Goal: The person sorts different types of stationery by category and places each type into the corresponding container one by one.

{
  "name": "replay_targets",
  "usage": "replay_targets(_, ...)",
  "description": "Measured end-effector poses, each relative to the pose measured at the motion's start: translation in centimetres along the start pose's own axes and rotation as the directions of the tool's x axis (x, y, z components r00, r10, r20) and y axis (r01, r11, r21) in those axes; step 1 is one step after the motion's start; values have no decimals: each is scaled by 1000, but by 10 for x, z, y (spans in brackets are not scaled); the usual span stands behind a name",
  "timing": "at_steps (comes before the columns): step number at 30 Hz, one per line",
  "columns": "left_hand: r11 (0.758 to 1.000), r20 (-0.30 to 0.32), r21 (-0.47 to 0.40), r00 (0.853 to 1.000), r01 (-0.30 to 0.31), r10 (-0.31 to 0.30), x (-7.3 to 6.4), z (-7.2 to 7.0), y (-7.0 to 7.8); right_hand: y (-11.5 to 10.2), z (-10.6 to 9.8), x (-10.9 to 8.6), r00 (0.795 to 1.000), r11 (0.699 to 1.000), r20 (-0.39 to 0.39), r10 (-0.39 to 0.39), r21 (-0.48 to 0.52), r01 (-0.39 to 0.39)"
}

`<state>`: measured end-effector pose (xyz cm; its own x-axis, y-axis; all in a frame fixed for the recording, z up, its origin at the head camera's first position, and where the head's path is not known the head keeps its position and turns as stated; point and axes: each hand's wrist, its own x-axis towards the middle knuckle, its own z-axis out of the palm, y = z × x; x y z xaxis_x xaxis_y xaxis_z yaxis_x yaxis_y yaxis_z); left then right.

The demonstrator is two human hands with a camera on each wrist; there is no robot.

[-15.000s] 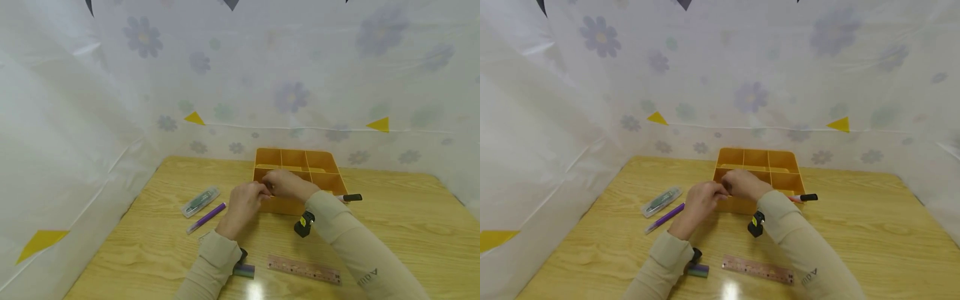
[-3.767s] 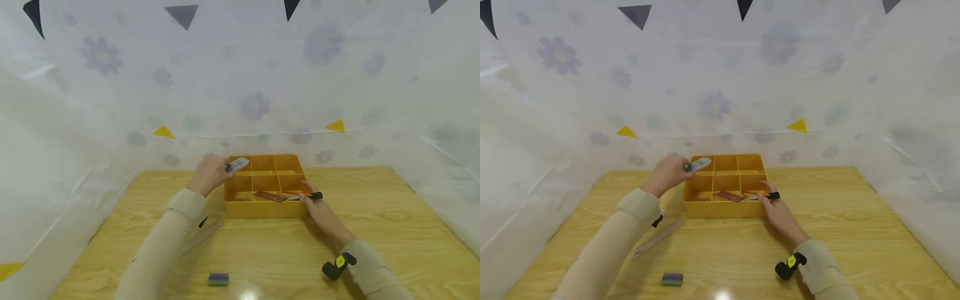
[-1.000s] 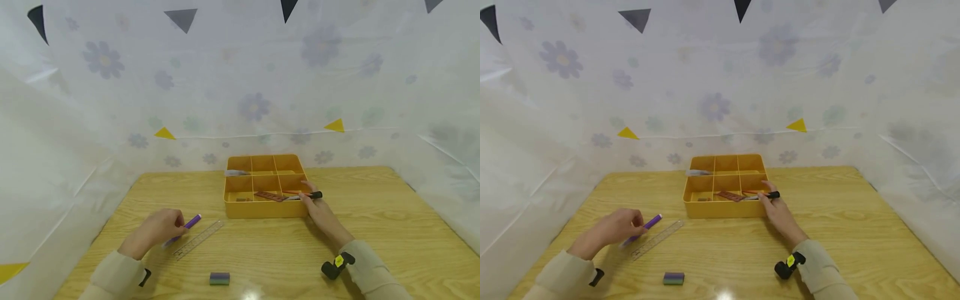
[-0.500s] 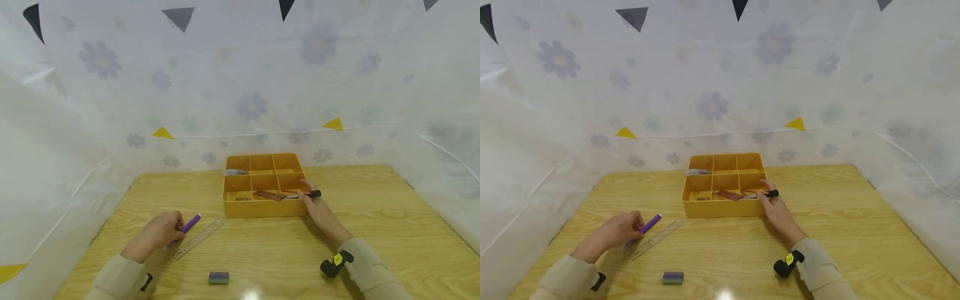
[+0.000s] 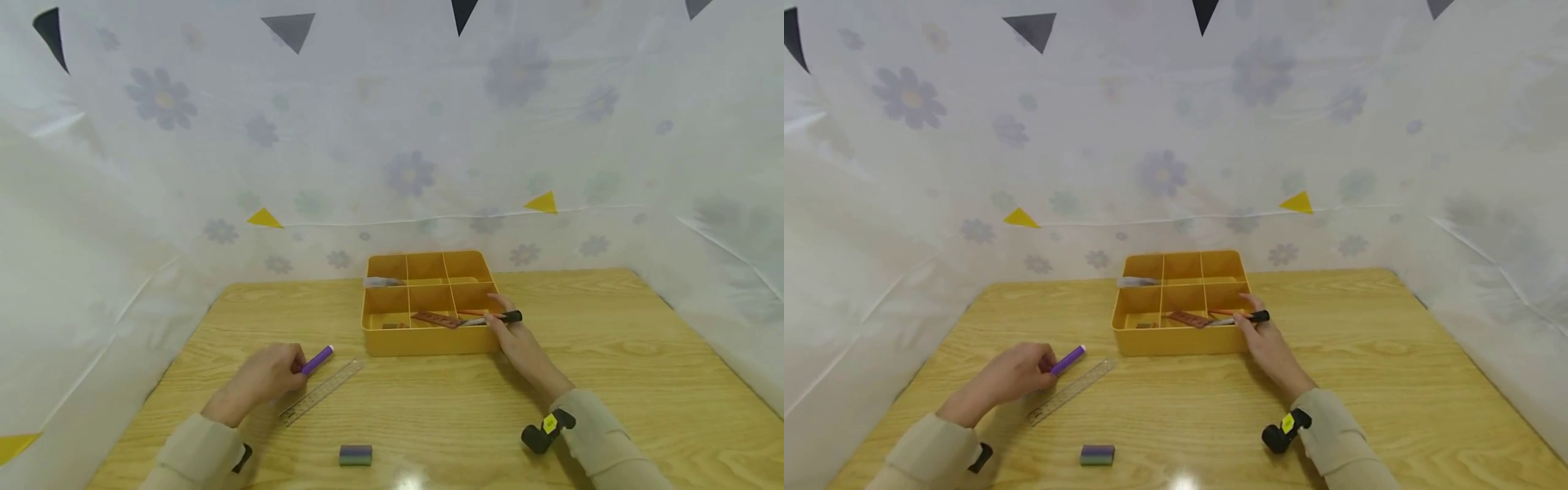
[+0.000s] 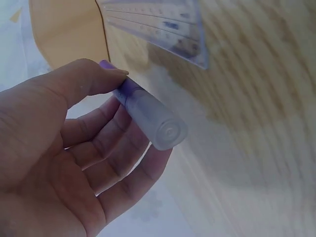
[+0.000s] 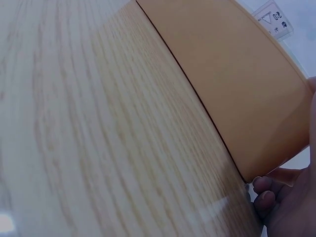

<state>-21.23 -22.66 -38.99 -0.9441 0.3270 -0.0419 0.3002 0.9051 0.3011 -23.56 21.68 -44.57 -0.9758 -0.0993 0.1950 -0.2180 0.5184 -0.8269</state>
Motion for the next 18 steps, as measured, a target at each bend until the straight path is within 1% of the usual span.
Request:
replay_targets(2, 1000, -16, 17, 1000, -11, 11, 1, -2, 2, 0, 0, 0, 1000, 1000, -1, 1, 4, -1)
replay_targets(5, 1000, -24, 19, 1000, -12, 12, 2, -6, 8, 1, 0, 1, 1000, 1000, -3, 2, 9, -2)
replay_targets(9, 1000, -4, 11, 1000, -21, 21, 4, -13, 19, 2, 1, 1, 1000, 1000, -1, 8, 10, -8)
replay_targets(14, 997, 16, 18, 997, -74, 74, 8, -23, 36, 1, 1, 0, 1000, 1000, -7, 11, 15, -11)
replay_targets(18, 993, 19, 17, 993, -119, 118, 15, -30, 52, 0, 0, -1, 1000, 1000, -10, 9, 2, -9)
